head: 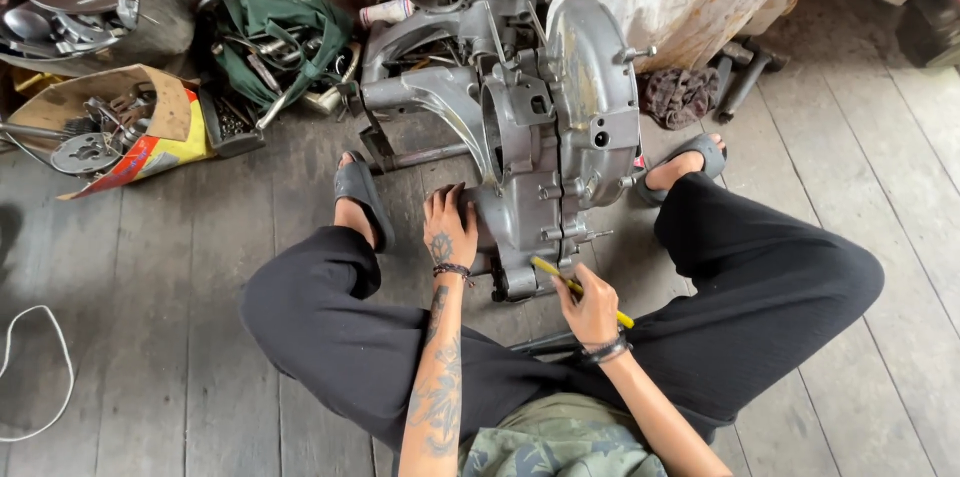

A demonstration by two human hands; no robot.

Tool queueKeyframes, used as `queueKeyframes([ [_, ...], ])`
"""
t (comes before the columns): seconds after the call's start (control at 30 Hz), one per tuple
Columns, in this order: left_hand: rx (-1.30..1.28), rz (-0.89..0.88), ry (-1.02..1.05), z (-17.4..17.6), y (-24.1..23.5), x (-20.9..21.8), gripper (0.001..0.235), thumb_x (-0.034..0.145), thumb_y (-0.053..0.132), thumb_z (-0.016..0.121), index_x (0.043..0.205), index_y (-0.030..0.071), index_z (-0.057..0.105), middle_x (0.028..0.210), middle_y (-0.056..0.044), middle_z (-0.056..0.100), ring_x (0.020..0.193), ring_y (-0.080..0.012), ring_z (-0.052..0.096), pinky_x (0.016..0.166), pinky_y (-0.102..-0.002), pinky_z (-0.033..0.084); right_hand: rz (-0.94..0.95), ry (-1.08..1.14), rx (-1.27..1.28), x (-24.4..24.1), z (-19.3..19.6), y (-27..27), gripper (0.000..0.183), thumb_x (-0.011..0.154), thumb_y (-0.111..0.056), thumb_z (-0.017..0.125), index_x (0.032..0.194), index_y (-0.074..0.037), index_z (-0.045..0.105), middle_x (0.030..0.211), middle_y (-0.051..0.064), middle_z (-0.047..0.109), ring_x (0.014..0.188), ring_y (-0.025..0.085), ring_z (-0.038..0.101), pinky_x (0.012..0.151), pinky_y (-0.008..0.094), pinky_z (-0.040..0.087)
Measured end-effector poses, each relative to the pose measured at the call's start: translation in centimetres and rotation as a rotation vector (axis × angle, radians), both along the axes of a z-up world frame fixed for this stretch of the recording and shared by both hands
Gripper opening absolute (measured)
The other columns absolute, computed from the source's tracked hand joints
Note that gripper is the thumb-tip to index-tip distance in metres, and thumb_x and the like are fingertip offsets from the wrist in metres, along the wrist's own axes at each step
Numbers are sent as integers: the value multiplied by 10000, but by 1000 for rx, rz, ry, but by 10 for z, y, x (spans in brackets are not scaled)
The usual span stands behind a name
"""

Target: Cleaning or prepping a motorcycle engine casing using a small brush to reach crevices and bolt holes

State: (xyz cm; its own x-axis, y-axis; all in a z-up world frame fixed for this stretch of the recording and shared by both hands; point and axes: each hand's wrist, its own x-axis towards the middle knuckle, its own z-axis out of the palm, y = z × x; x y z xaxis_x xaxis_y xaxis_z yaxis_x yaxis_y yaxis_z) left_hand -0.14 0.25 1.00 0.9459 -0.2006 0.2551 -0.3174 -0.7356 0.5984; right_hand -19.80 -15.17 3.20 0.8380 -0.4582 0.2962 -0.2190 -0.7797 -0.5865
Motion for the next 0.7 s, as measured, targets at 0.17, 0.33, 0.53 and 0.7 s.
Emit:
queueKeyframes([
  [0.17,16,16,11,-8,-2,1,337,994,340,555,1322,267,584,1195,27,571,1249,-209,523,857,-420,567,-6,68,-61,-17,-9,-17,297,894,-336,761,765,-156,563,592,59,607,590,334,676,533,390,527],
  [0.33,-17,43,20,-13,-4,1,338,990,343,558,1321,282,588,1215,24,576,1217,-210,534,852,-437,556,8,-36,-57,12,39,-17,290,938,-372,716,790,-176,562,573,40,573,555,281,657,523,338,506],
  [0.53,-321,218,-52,45,-10,-34,402,1077,406,384,1363,214,590,1304,-61,570,1240,-293,526,982,-502,469,244,-184,273,52,89,4,345,984,51,536,1326,46,577,1049,247,681,865,370,750,648,446,637],
  [0.7,-653,-134,132,81,-16,-92,489,1029,305,455,1444,59,538,1137,-138,676,894,-251,680,800,-344,546,170,-232,129,61,91,37,375,816,73,682,1188,27,685,1080,86,774,773,143,745,634,240,577],
])
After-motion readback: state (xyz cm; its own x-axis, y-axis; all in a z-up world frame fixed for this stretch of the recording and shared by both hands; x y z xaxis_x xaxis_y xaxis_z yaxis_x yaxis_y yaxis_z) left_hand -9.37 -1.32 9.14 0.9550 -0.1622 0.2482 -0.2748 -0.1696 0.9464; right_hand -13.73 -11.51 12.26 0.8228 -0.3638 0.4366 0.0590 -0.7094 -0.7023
